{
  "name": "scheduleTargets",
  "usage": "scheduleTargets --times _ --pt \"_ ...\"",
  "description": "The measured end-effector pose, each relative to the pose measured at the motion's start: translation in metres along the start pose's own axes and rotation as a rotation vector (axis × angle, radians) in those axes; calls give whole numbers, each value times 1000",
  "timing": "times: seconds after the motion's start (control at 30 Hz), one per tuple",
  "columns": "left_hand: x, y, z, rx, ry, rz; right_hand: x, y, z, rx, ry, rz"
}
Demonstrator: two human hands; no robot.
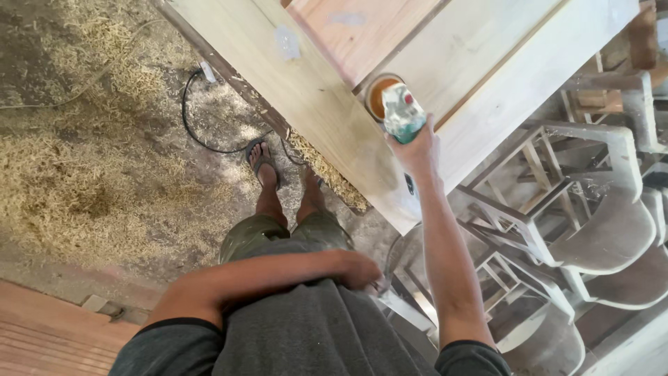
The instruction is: The person plugs in an electric sander and then sands the surface of a wooden door or panel. They move the sander across the flat surfaces and edges of the wood, generating sawdust.
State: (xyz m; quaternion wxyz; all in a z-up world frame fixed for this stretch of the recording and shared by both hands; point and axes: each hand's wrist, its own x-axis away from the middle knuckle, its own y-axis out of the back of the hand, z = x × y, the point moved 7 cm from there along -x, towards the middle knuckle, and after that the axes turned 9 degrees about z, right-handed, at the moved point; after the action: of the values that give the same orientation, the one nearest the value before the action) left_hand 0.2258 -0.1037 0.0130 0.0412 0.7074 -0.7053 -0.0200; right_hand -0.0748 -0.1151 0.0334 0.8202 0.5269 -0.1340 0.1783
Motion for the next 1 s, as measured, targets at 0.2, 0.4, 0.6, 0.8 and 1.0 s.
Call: scheduleTargets --times 0.2,0.4,0.6,0.8,1.0 --pt "40 49 -102 295 -257 19 -30 -9 30 78 -102 120" --pt "159 117 -79 256 9 -520 -15 0 17 12 -66 100" --pt "225 132 -21 -56 326 -1017 19 17 -40 42 -118 78" --pt "252 121 -1 -386 545 -1431 20 18 -51 42 -148 75" --pt "281 94 54 729 800 -1669 -6 5 -5 33 -99 72"
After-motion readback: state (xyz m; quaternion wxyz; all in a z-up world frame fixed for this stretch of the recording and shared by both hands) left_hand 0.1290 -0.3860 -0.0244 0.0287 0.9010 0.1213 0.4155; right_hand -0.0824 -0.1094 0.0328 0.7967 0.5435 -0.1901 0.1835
